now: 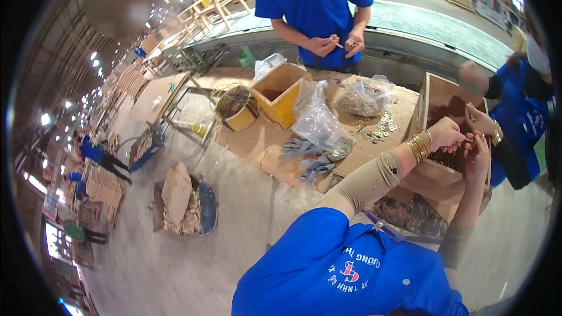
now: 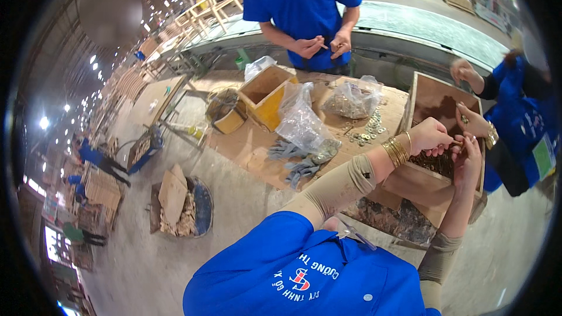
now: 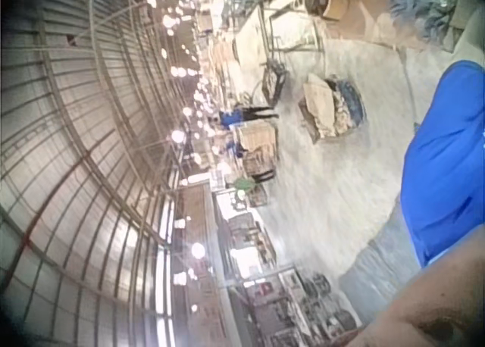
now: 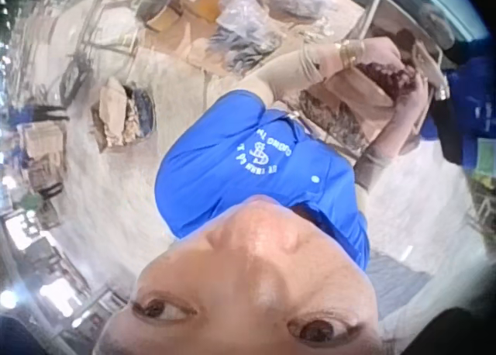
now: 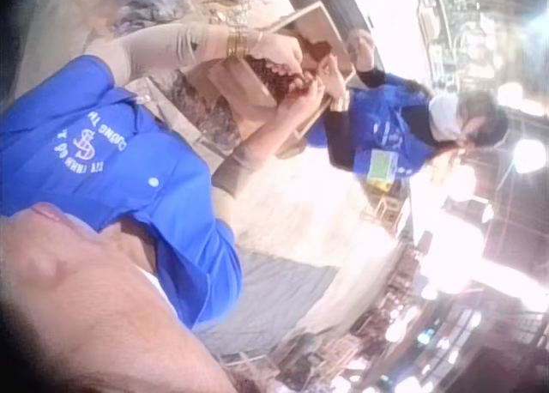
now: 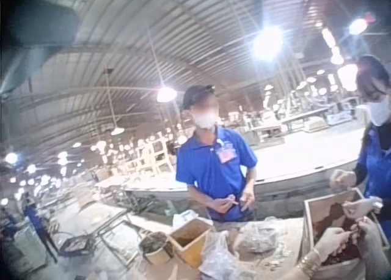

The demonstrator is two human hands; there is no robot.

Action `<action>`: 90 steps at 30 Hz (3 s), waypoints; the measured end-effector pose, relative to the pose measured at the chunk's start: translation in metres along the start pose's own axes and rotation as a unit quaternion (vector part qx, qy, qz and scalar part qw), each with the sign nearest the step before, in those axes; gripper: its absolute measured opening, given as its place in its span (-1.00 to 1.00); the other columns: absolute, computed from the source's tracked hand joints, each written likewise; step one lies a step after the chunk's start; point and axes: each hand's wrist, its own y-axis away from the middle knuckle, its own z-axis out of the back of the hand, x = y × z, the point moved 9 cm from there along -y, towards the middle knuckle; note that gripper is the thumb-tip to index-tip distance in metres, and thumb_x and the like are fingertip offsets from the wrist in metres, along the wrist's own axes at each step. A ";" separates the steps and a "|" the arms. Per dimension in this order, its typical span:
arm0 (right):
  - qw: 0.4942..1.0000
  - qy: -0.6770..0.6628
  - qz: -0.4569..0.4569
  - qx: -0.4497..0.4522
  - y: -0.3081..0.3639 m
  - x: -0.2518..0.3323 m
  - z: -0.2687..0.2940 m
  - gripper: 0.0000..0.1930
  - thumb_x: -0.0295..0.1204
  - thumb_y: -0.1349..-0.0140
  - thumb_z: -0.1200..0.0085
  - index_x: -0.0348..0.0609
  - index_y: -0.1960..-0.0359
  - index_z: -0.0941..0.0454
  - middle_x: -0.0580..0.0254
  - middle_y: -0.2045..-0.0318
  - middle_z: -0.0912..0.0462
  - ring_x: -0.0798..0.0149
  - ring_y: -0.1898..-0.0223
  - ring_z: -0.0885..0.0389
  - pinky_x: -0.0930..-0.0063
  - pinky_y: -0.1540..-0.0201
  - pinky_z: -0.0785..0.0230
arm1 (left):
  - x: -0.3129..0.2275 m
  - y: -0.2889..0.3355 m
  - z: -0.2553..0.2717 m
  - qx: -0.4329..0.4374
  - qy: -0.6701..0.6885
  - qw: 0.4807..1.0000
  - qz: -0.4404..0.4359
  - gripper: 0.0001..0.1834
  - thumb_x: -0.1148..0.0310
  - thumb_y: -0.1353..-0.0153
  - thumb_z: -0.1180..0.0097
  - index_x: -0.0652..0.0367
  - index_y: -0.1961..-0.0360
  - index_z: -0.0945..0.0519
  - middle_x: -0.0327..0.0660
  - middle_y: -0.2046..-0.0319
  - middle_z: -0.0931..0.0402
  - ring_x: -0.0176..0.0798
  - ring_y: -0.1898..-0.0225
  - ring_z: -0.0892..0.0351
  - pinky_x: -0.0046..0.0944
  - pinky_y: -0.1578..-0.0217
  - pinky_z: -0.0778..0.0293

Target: The person sorts small metal hardware components, such as screws and washers, from a wooden box into plastic bags. They handle the items by hand, picking them up and placing them into separate containers.

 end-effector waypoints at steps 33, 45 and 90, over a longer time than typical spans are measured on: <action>0.990 0.120 0.080 0.007 0.012 0.019 -0.011 -0.88 -0.39 -0.14 -0.02 -0.16 0.39 -0.47 0.47 0.63 -0.44 0.68 0.74 -0.23 0.81 0.73 0.02 | 0.005 -0.010 -0.013 0.086 0.098 0.991 0.044 -0.86 0.55 -0.13 0.14 0.40 0.31 -0.40 -0.03 0.53 -0.48 -0.23 0.55 -0.54 -0.31 0.46 -0.55; 0.943 0.282 0.177 0.000 0.024 0.049 -0.021 -0.89 -0.45 -0.12 0.02 -0.23 0.49 -0.45 0.44 0.67 -0.41 0.63 0.67 -0.27 0.73 0.63 -0.06 | 0.010 -0.012 -0.021 0.058 0.135 0.988 0.046 -0.88 0.57 -0.10 0.09 0.37 0.31 -0.37 -0.03 0.51 -0.49 -0.20 0.49 -0.57 -0.30 0.42 -0.56; 0.982 0.177 -0.037 0.048 0.013 0.019 -0.009 -0.80 -0.30 -0.22 0.10 -0.13 0.26 -0.46 0.44 0.58 -0.47 0.60 0.58 -0.41 0.77 0.56 -0.27 | 0.026 -0.020 0.001 0.089 0.297 0.946 0.094 -0.82 0.43 -0.13 0.13 0.26 0.29 -0.46 -0.22 0.59 -0.45 -0.39 0.58 -0.42 -0.46 0.55 -0.38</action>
